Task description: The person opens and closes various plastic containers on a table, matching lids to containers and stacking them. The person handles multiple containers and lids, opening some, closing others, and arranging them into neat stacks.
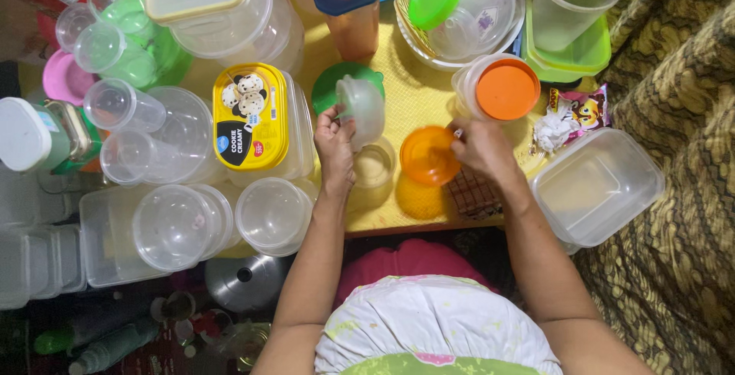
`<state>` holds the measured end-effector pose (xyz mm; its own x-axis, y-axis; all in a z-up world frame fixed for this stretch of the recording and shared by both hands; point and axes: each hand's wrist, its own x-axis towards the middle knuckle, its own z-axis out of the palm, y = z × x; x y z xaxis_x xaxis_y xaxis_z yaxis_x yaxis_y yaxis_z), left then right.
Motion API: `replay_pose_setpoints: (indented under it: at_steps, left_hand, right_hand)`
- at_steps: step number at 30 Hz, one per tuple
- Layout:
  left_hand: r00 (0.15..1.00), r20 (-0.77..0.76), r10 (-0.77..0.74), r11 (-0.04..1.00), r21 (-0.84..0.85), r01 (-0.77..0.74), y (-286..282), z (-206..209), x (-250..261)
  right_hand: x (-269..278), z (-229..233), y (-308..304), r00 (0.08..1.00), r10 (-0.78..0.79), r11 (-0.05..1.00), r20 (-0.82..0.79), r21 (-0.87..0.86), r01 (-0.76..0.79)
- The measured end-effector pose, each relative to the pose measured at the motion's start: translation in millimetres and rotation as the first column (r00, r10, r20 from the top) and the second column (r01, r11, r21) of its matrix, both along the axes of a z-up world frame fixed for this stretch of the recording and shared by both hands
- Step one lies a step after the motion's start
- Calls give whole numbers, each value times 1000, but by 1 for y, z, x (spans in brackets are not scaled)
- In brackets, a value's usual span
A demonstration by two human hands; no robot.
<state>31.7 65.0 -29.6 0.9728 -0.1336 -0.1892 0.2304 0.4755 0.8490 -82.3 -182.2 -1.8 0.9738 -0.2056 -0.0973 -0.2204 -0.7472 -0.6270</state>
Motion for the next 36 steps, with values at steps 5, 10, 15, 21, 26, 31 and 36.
replay_pose_setpoints:
  at_steps: [5,10,15,21,26,31,36]
  left_hand:
    - [999,31,30,999,-38,-29,5,0,-1]
    - [999,35,-31,974,224,22,-4,-6,-8]
    - [984,54,-168,884,449,126,-22,-6,0]
    - [895,324,-308,551,827,-110,-45,-14,16]
    - [860,359,-363,468,868,-165,-55,-24,16]
    - [859,270,-435,388,917,-92,-58,-26,16]
    - [821,315,-475,359,922,-146,-50,-11,3]
  right_hand:
    - [15,1,2,979,-183,982,85,61,179]
    - [35,-20,16,952,-288,953,106,133,274]
    - [43,-42,24,947,-269,961,177,119,250]
    - [30,-41,19,941,-259,964,220,120,237]
    - [25,-25,15,937,-315,932,154,235,275]
    - [24,-15,12,948,-298,930,114,258,262]
    - [22,-16,12,959,-213,961,188,216,171]
